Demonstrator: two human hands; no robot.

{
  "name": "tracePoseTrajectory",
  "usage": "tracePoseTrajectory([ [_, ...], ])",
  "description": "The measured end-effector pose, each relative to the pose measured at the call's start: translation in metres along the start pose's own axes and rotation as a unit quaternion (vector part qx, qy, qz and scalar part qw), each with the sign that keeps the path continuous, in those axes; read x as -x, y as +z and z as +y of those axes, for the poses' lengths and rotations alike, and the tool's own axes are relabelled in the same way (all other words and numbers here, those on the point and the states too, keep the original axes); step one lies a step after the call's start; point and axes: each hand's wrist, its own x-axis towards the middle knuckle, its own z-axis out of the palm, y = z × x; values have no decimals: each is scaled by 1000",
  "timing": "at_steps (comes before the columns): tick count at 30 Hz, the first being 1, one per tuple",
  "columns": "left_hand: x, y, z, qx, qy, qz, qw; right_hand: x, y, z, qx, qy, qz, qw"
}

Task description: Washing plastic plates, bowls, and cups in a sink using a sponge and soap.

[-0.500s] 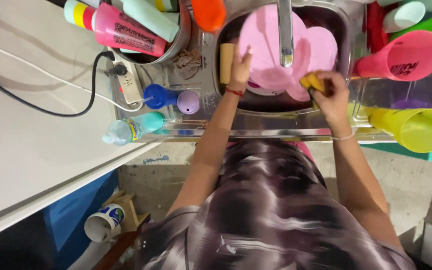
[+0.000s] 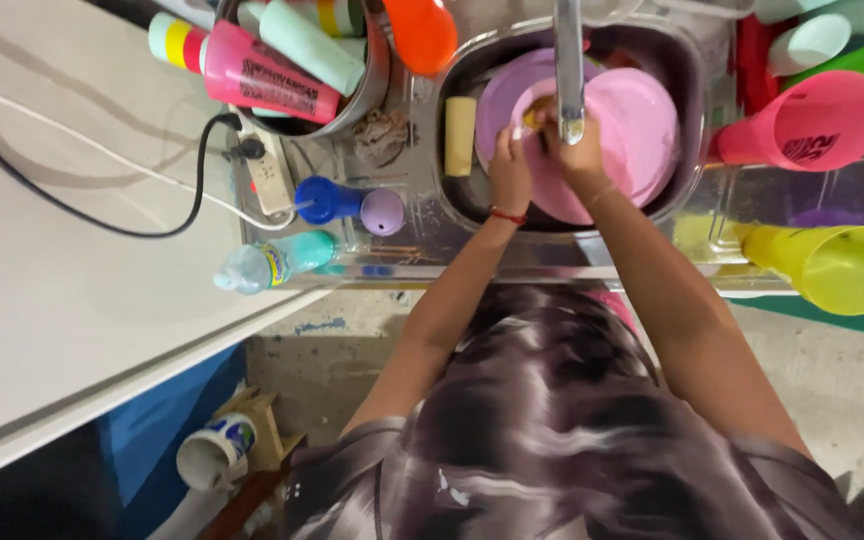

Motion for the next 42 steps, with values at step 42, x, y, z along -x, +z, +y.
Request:
tracePoseTrajectory([
  [42,1,-32,7,23,51,197,979,84,-43,65,242,15,-181,953],
])
